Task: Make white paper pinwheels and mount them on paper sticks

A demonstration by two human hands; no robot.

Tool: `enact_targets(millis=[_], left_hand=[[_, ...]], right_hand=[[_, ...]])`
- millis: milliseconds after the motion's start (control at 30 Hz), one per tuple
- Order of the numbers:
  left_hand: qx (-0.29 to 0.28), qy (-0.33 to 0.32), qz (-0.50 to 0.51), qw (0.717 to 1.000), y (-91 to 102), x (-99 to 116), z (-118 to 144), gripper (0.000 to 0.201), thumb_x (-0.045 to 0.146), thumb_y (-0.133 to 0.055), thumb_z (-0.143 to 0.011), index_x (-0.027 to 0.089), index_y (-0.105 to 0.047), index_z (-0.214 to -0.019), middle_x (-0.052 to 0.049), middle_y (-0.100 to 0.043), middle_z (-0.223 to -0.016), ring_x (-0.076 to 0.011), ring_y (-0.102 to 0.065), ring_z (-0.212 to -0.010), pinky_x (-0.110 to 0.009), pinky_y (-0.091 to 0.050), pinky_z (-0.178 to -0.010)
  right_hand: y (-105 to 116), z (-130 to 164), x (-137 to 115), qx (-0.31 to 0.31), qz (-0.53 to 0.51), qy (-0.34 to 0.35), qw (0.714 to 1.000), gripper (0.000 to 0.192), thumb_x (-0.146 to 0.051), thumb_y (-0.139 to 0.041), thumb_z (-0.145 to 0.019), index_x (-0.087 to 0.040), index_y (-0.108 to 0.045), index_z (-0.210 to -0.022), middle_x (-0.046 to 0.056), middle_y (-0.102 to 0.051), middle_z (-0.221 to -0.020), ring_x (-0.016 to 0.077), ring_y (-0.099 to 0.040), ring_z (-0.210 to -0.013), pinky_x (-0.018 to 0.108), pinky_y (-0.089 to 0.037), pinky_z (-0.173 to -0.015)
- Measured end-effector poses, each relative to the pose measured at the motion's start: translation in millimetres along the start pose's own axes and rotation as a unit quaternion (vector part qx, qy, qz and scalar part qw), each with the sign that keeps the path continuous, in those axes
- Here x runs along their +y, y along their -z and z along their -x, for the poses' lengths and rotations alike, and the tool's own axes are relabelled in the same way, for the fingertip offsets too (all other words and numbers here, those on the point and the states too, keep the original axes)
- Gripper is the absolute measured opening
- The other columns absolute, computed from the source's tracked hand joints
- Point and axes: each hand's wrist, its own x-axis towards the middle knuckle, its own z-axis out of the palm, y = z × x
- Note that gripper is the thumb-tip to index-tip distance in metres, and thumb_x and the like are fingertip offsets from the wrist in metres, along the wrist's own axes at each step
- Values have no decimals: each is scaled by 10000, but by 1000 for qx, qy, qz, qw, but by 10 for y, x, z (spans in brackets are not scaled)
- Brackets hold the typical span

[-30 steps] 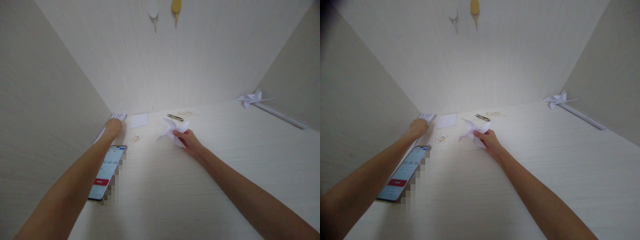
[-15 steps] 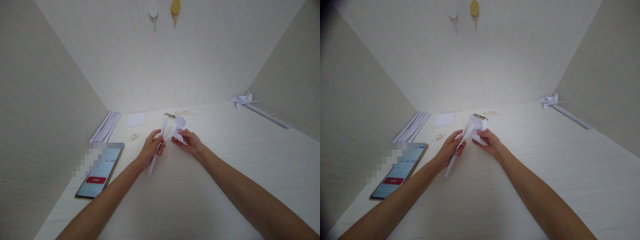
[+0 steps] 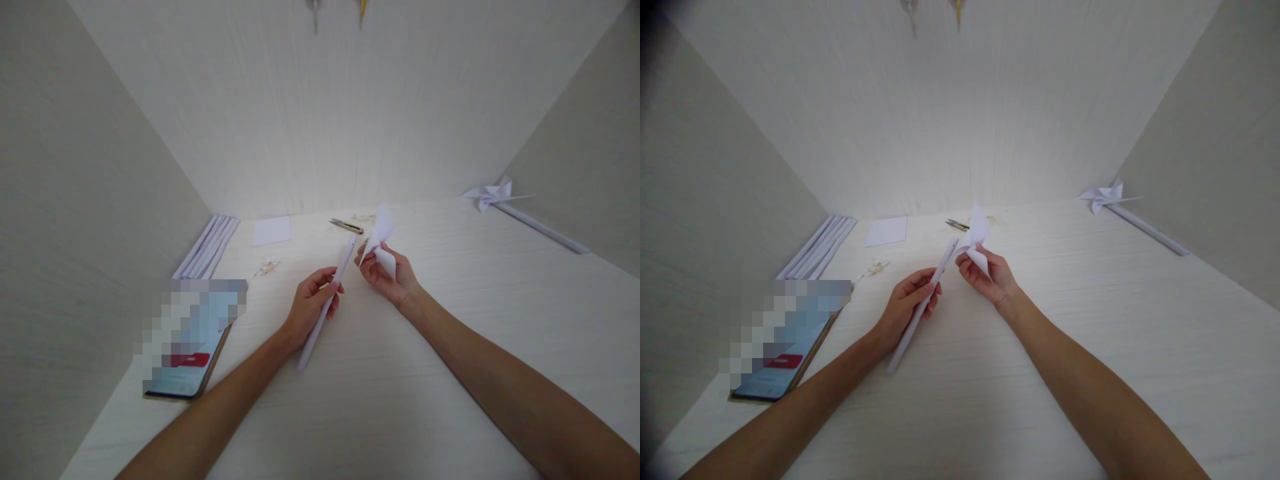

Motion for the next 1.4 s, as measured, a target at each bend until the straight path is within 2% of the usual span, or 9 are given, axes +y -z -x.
enact_targets(millis=[333, 533, 767, 900, 1033, 1400], left_hand=[[-20, -12, -19, 1000, -7, 11, 14, 277, 243, -574, -645, 130, -551, -896, 30, -527, -613, -39, -416, -383, -179, -321, -341], [-21, -16, -17, 1000, 3, 9, 15, 261, 250, -576, -645, 146, -559, -884, 33, -524, -617, -38, -412, -381, -182, -321, -343], [-16, -19, -15, 1000, 19, 15, 15, 230, 243, -590, -633, 149, -554, -840, 39, -516, -605, -29, -399, -371, -170, -287, -329], [-16, -10, -18, 1000, 19, 23, 12, 255, 238, -582, -640, 144, -553, -875, 40, -513, -599, -31, -396, -369, -171, -282, -329], [-12, -5, -20, 1000, 18, 15, 8, 272, 248, -587, -636, 144, -545, -883, 39, -520, -601, -32, -394, -362, -173, -274, -322], [-18, -7, -18, 1000, 19, -3, 11, 262, 246, -597, -638, 142, -565, -877, 34, -523, -612, -29, -396, -364, -175, -279, -324]], right_hand=[[12, -7, -10, 28, 6, -30, 999, 106, -81, -469, -726, -161, -482, -794, 6, -554, -663, 63, -527, -568, 107, -484, -452], [25, -26, -8, 27, 68, -14, 997, 98, -90, -562, -681, -162, -507, -720, -11, -570, -624, 54, -530, -546, 97, -476, -462], [45, -62, 20, 71, 183, 50, 979, 134, -140, -651, -634, -181, -530, -676, -30, -591, -608, 67, -550, -563, 134, -484, -487], [35, -76, 58, 95, 207, 91, 969, 146, -172, -684, -600, -172, -554, -664, -10, -613, -665, 85, -572, -640, 163, -504, -584], [36, -86, 88, 112, 228, 133, 958, 185, -168, -717, -547, -176, -536, -582, -21, -607, -632, 87, -565, -627, 201, -506, -633], [-38, -62, 120, 118, 290, 187, 931, 266, -218, -766, -457, -178, -503, -469, -30, -575, -521, 78, -529, -527, 192, -480, -559]])
